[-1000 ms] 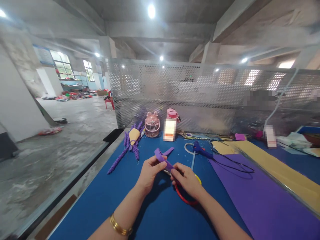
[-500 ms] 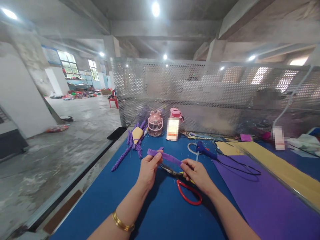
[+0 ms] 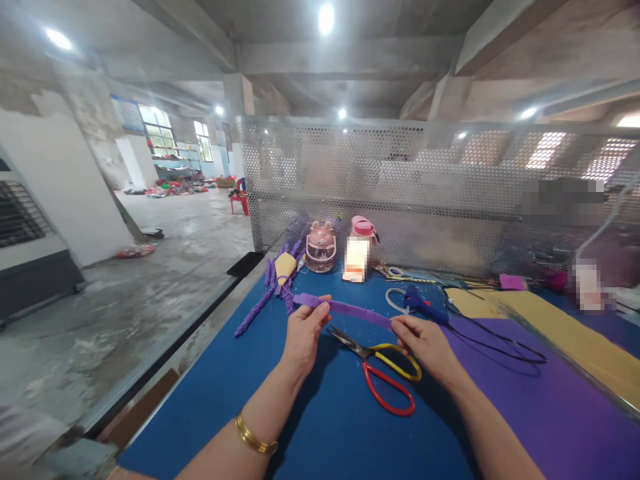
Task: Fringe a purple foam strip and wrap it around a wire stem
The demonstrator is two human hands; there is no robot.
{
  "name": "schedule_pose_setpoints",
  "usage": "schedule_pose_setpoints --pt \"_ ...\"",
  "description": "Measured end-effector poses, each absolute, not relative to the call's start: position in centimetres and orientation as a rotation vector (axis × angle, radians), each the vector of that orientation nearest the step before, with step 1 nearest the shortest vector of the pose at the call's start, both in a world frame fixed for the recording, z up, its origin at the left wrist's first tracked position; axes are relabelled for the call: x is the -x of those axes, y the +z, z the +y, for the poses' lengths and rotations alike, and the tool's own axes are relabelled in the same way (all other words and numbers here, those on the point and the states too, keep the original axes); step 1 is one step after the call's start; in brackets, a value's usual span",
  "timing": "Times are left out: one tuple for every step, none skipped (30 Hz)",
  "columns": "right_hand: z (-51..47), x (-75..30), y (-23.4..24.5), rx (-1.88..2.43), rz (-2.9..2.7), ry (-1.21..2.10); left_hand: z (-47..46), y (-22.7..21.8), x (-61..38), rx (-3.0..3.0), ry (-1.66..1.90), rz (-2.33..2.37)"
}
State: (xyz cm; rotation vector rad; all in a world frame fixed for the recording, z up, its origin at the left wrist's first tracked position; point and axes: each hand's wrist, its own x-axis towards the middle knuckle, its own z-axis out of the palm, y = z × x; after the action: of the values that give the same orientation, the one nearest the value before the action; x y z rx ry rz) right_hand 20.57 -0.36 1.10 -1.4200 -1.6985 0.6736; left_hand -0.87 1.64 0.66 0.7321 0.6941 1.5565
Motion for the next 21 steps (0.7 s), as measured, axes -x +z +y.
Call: schedule_pose_setpoints --pt "-0.4 -20.7 1.2 1.422 -1.694 0.664 1.6 0.7 0.9 -0.728 1.562 0.690" --pt "-0.4 -20.8 1.3 1.426 -1.689 0.658 1.6 0.8 0.9 -0.721 1.572 0.688" --pt "-0.4 -20.9 1.4 1.435 -1.681 0.650 1.6 0.9 1.0 -0.712 1.584 0.687" --pt "-0.4 -21.0 1.5 1.446 -1.674 0.638 1.6 0.9 1.0 -0.703 1.598 0.687" --pt "-0.5 -21.1 1.7 1.458 -1.668 0.621 1.6 1.0 1.1 -0.695 1.608 0.690" --pt "-0.5 -21.2 1.8 1.468 -1.664 0.603 1.7 1.0 1.1 -0.690 1.615 0.693" --pt "-0.5 -21.3 1.8 1.475 -1.662 0.585 1.7 1.0 1.1 -0.689 1.621 0.695" --pt "-0.5 -21.4 1.8 1.479 -1.662 0.567 1.7 0.9 1.1 -0.693 1.622 0.696" --pt "-0.5 -21.6 1.8 1.482 -1.664 0.552 1.7 0.9 1.1 -0.699 1.620 0.696" --pt "-0.5 -21.7 1.8 1.484 -1.667 0.539 1.7 0.9 1.1 -0.707 1.618 0.695" --pt "-0.5 -21.8 1.7 1.487 -1.670 0.526 1.7 0.9 1.0 -0.714 1.616 0.694" --pt "-0.5 -21.9 1.7 1.492 -1.674 0.515 1.7 0.9 1.0 -0.718 1.614 0.693" --pt "-0.5 -22.0 1.6 1.495 -1.673 0.507 1.6 0.9 1.0 -0.722 1.609 0.690" --pt "-0.5 -22.1 1.6 1.499 -1.672 0.502 1.6 0.9 1.0 -0.724 1.606 0.687" --pt "-0.5 -22.1 1.6 1.502 -1.671 0.499 1.6 0.9 1.0 -0.724 1.604 0.682" --pt "-0.5 -22.2 1.6 1.503 -1.671 0.496 1.6 0.9 1.0 -0.724 1.601 0.678" --pt "-0.5 -22.2 1.7 1.503 -1.670 0.494 1.6 1.0 1.0 -0.722 1.602 0.673" --pt "-0.4 -22.2 1.7 1.502 -1.669 0.490 1.6 1.0 1.0 -0.719 1.604 0.669" --pt "-0.4 -22.2 1.7 1.502 -1.664 0.484 1.7 1.0 1.0 -0.713 1.610 0.662" --pt "-0.4 -22.3 1.8 1.503 -1.659 0.477 1.7 1.0 1.1 -0.706 1.614 0.650" --pt "-0.4 -22.3 1.8 1.507 -1.655 0.469 1.7 1.0 1.1 -0.698 1.614 0.635"
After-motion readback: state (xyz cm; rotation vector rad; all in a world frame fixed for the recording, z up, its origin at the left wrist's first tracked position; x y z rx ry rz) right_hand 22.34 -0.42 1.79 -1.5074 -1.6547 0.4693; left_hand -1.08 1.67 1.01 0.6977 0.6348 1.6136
